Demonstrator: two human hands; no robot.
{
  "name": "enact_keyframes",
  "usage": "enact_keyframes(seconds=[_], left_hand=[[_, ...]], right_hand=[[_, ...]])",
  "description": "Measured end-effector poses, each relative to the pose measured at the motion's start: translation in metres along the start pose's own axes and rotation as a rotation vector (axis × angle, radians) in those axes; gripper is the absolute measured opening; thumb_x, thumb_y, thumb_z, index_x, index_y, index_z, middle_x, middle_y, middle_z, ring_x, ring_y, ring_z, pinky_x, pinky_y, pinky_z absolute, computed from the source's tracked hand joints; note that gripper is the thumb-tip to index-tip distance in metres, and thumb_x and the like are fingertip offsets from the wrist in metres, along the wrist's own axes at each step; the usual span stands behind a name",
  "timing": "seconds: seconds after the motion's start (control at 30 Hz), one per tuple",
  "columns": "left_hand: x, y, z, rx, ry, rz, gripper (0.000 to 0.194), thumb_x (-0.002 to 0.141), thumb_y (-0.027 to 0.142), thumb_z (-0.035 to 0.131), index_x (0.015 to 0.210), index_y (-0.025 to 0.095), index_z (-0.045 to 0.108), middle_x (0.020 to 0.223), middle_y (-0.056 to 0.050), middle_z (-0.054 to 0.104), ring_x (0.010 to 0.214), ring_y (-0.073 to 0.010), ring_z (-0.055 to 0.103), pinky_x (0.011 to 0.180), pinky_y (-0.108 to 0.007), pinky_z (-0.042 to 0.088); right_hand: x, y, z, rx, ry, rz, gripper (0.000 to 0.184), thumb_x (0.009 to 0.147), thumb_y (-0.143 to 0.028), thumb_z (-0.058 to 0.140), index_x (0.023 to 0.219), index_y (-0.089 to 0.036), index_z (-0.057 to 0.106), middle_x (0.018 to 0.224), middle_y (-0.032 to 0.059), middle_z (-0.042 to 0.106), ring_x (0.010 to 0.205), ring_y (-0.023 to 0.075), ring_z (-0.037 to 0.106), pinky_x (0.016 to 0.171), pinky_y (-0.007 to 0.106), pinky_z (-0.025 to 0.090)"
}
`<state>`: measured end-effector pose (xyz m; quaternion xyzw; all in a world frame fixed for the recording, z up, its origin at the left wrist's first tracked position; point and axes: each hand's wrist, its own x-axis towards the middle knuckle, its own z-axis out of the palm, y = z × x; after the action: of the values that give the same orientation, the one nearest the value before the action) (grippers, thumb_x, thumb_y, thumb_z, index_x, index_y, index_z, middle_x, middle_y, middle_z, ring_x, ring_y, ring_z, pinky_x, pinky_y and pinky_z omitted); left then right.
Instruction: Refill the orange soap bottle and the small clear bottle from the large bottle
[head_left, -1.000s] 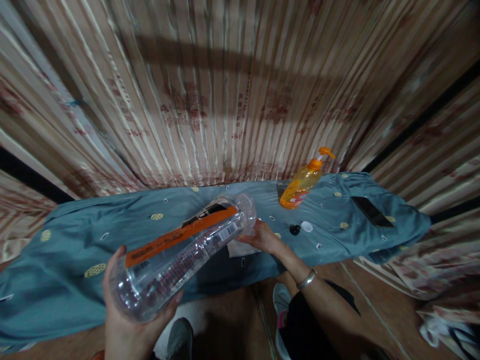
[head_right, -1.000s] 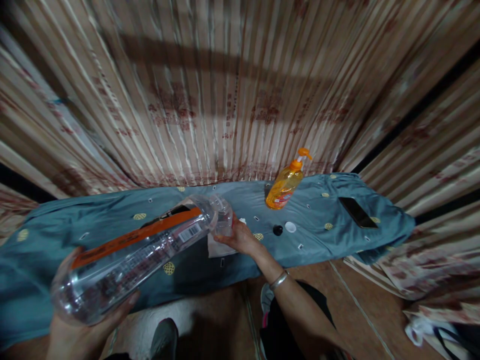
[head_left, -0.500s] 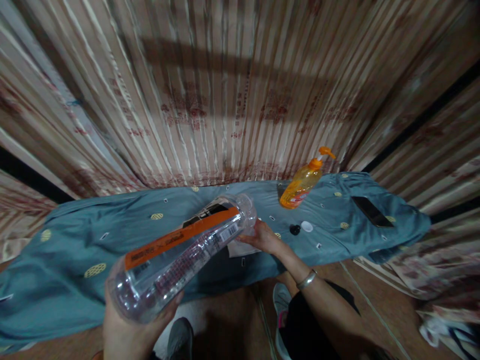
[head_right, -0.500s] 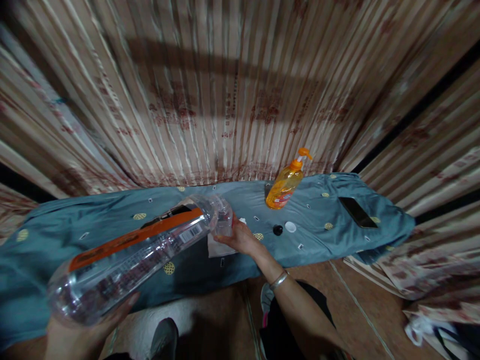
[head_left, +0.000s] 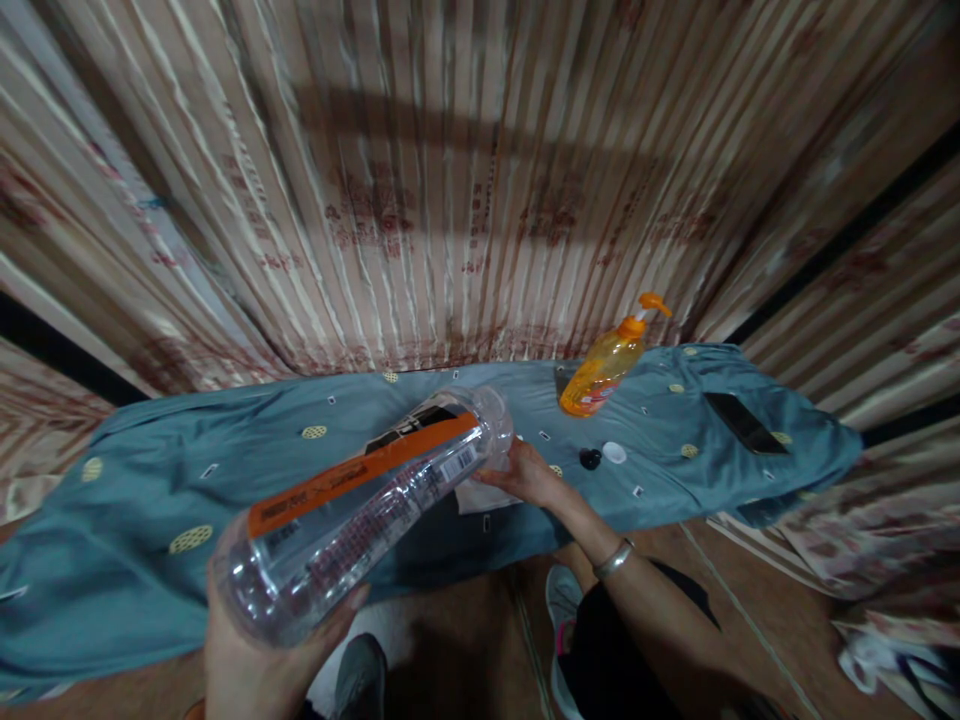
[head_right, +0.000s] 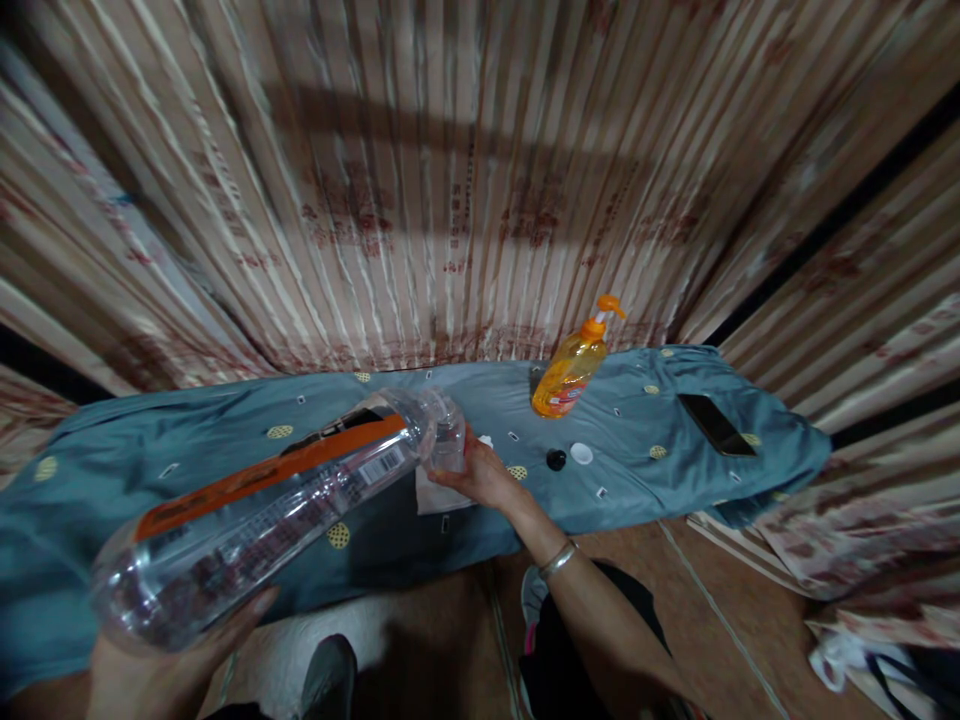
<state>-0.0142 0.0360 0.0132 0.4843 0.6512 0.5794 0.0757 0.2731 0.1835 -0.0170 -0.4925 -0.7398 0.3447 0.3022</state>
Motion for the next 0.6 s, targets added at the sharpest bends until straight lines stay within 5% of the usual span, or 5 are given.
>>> enact_keyframes(seconds=[0.13,0.37,0.6], left_hand=[[0.001,0.001,0.0,-0.053,0.005,-0.063,0.103,0.045,0.063,0.088,0.138,0.032,0.057,0.128,-0.011,0.066,0.12,-0.0488,0.064,0.102,-0.075,0.049],[0.005,-0.006,-0.007,-0.08,-0.054,-0.082,0.1,0.039,0.045,0.095,0.132,0.036,0.059,0.128,-0.007,0.068,0.12,-0.0441,0.066,0.103,-0.068,0.05],[0.003,-0.01,-0.003,0.014,-0.002,0.033,0.107,0.041,0.062,0.09,0.136,0.028,0.057,0.125,-0.014,0.066,0.118,-0.0477,0.066,0.101,-0.07,0.051]], right_hand=[[0.0,-0.001,0.0,0.007,-0.007,-0.004,0.042,0.076,-0.03,0.083,0.115,-0.021,0.069,0.122,0.0097,0.075,0.112,0.0319,0.074,0.1,0.048,0.059],[0.0,0.001,0.0,0.03,0.003,-0.017,0.053,0.076,-0.029,0.083,0.125,-0.022,0.066,0.12,0.0078,0.076,0.11,0.0308,0.074,0.099,0.047,0.06],[0.0,0.005,0.002,0.007,-0.004,-0.017,0.045,0.078,-0.032,0.082,0.118,-0.02,0.067,0.125,0.0102,0.074,0.113,0.0317,0.073,0.099,0.05,0.059]])
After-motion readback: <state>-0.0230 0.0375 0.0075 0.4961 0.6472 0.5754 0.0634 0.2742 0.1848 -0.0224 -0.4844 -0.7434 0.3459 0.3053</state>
